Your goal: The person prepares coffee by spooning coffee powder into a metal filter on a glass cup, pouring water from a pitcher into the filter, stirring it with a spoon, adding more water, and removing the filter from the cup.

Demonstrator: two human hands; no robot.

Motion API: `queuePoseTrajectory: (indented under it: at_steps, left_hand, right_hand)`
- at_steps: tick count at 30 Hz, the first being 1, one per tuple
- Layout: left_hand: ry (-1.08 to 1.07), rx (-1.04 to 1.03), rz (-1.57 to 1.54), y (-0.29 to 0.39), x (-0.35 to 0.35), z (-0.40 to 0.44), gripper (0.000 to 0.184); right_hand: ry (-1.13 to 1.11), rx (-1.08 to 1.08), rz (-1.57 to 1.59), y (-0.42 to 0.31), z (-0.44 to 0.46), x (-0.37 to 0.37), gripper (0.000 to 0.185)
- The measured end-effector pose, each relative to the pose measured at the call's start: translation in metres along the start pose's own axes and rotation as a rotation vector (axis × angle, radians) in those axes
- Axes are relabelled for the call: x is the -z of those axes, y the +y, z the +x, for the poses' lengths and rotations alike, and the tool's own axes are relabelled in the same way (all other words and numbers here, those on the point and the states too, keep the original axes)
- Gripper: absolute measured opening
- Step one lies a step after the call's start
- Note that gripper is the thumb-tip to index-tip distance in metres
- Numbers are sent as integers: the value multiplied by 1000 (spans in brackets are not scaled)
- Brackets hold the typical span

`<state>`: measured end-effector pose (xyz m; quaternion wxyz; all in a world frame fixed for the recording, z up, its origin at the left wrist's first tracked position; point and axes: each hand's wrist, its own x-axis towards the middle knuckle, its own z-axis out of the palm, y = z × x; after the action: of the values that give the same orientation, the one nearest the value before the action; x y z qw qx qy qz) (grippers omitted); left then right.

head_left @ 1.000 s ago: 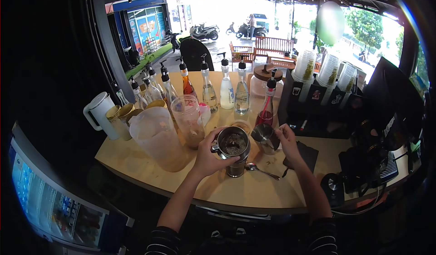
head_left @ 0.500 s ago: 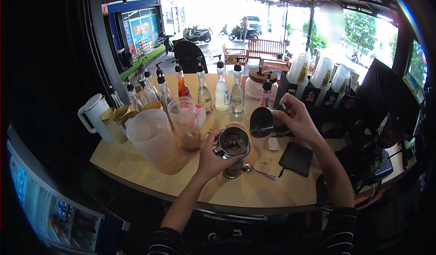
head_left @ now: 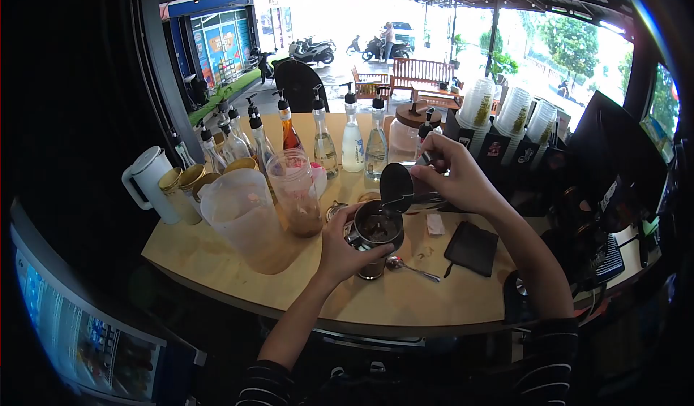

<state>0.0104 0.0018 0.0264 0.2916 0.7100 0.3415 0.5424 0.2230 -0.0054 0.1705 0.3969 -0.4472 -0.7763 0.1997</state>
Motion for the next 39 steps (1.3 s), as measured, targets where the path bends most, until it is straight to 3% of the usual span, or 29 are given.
queuePoseTrajectory:
  at_steps: [39]
  left_hand:
    - [-69, 50, -12, 0, 5, 3, 82]
  right_hand:
    - [96, 49, -102, 0, 9, 7, 21]
